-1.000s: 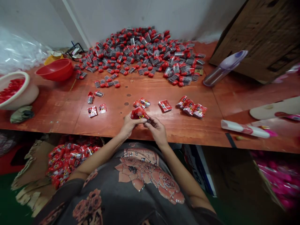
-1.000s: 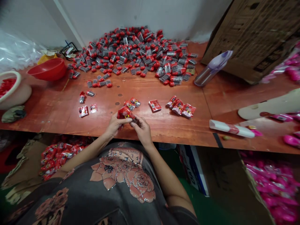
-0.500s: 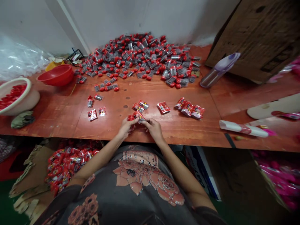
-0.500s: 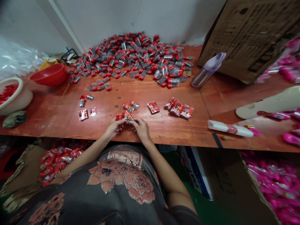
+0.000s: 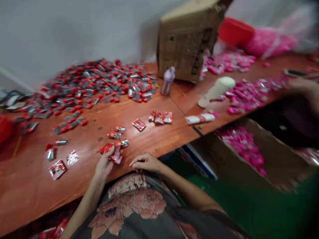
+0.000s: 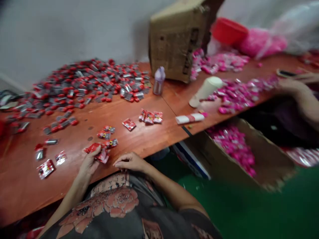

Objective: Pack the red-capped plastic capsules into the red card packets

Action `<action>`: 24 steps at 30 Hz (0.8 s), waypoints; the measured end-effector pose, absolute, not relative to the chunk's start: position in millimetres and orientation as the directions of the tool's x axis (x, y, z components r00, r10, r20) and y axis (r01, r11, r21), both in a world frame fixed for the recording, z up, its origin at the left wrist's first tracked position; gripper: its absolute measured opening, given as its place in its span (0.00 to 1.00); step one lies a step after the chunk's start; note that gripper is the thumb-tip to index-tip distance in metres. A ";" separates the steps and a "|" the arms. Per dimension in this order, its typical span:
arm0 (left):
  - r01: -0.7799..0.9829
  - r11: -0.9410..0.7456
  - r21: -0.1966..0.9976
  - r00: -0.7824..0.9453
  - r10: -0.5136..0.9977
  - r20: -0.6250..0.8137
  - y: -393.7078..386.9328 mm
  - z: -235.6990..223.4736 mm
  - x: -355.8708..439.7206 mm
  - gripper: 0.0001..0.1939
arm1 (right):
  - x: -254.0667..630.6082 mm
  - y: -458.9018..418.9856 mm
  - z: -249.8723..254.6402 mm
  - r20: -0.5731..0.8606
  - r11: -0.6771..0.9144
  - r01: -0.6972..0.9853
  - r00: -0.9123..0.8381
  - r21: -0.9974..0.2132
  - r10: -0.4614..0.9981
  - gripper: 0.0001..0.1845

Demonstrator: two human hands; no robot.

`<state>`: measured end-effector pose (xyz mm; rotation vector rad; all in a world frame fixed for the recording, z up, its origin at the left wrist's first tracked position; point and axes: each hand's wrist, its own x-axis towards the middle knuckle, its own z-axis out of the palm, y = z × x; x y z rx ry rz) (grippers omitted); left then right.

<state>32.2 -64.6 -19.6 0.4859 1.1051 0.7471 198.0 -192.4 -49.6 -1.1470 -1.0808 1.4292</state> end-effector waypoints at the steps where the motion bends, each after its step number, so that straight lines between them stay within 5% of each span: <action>1: -0.271 0.686 0.676 0.243 0.728 -0.641 -64.1 -20.7 35.5 0.07 | 206.1 -208.4 -59.6 -0.183 -0.190 -0.164 -0.056 -0.968 0.981 0.19; 6: -0.187 0.729 0.658 0.232 0.684 -0.692 -67.5 -26.7 56.7 0.11 | 245.4 -291.7 -132.1 -0.477 -0.452 -0.169 0.440 -0.876 0.761 0.23; 10: -0.145 0.709 0.690 0.244 0.702 -0.669 -79.0 -18.9 75.5 0.11 | 260.0 -332.0 -183.0 -0.603 -0.621 -0.192 0.565 -0.760 0.564 0.16; 14: -0.137 0.656 0.742 0.242 0.749 -0.617 -89.0 -2.5 90.2 0.13 | 265.2 -331.5 -206.0 -0.623 -0.663 -0.168 0.563 -0.729 0.543 0.20; 18: -0.153 0.626 0.765 0.214 0.776 -0.593 -102.6 11.0 92.8 0.10 | 272.7 -314.7 -187.0 -0.522 -0.574 -0.063 0.505 -0.817 0.688 0.14; 24: -0.163 0.640 0.751 0.093 0.767 -0.634 -127.1 13.9 87.1 0.13 | 280.3 -301.8 -98.2 -0.198 -0.199 0.112 0.028 -0.973 0.980 0.11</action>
